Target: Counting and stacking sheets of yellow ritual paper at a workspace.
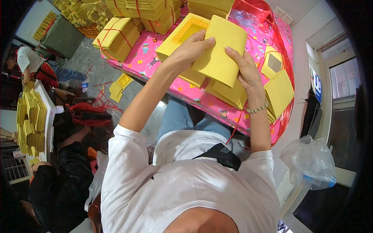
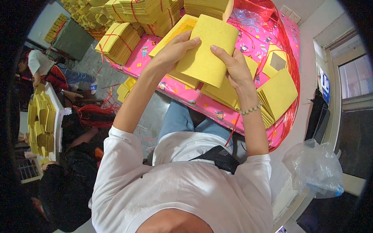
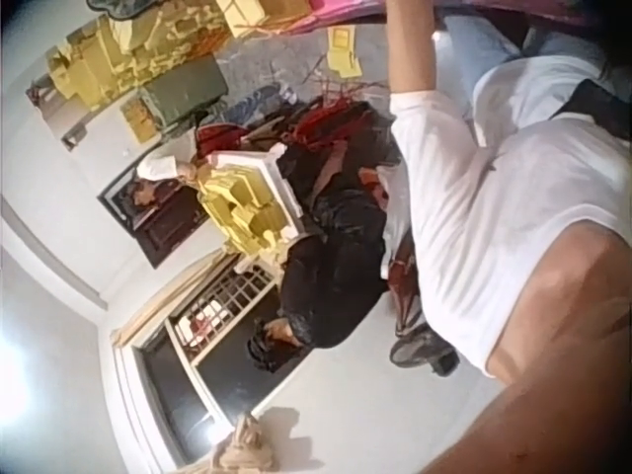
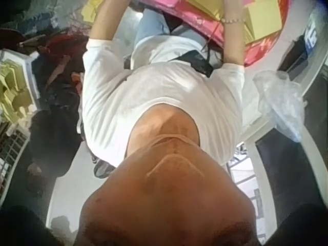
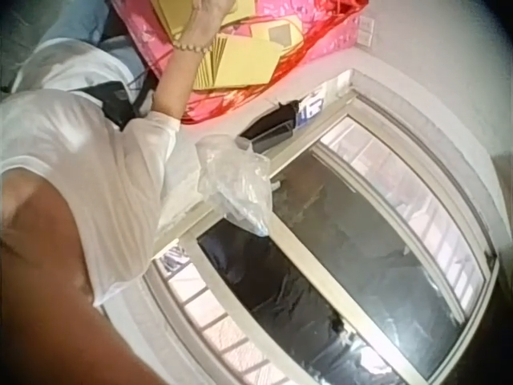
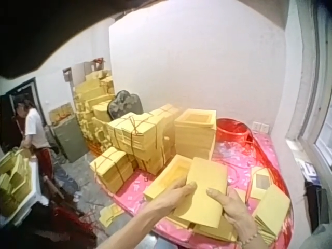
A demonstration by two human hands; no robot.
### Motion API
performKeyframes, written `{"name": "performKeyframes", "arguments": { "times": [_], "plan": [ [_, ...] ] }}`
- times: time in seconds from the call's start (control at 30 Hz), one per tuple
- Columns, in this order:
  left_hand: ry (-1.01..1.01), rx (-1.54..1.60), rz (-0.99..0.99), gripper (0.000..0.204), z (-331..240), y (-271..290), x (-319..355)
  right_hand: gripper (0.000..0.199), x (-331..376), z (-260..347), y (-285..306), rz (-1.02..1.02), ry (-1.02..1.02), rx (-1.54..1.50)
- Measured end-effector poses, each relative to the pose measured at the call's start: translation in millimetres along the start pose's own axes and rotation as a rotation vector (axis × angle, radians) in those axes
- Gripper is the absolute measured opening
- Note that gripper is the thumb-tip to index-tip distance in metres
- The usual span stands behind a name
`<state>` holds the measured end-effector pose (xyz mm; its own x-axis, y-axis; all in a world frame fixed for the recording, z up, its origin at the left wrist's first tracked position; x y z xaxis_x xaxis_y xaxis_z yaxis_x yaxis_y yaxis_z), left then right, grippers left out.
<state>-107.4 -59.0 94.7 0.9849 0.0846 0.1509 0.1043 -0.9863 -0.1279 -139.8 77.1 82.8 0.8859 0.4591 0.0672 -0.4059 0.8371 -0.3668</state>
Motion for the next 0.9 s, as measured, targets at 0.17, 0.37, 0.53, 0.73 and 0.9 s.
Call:
{"name": "performKeyframes", "arguments": {
  "times": [0.17, 0.37, 0.53, 0.73, 0.9],
  "plan": [
    [-0.217, -0.039, -0.014, 0.036, -5.2, -7.5, 14.0, 0.042, 14.3, 6.8, 1.2, -0.057, 0.162, 0.185],
    [-0.396, 0.043, -0.031, 0.032, -4.2, -18.4, 31.1, 0.04, 36.6, 16.4, -6.3, -0.095, 0.321, 0.205],
    [-0.478, 0.092, -0.033, 0.031, -5.4, -24.8, 48.1, 0.037, 49.9, 22.0, -5.6, -0.094, 0.379, 0.244],
    [-0.475, 0.043, -0.063, 0.03, -3.0, -26.0, 62.5, 0.029, 54.6, 18.5, 12.3, -0.199, 0.356, 0.034],
    [-0.368, 0.116, -0.059, 0.03, 8.2, -22.7, 64.3, 0.025, 62.0, 16.7, 10.6, -0.256, 0.357, -0.026]
  ]
}}
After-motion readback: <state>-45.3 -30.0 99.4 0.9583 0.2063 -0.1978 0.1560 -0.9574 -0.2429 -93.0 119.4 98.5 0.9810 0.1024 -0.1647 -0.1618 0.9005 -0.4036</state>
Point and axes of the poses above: each hand's wrist, its own x-axis away from the middle knuckle, its own y-axis out of the back of the hand, z = x × y, the point moved 7 cm from there along -x, towards the middle knuckle, and after that the axes turned 7 degrees about -z, right-handed, at the moved point
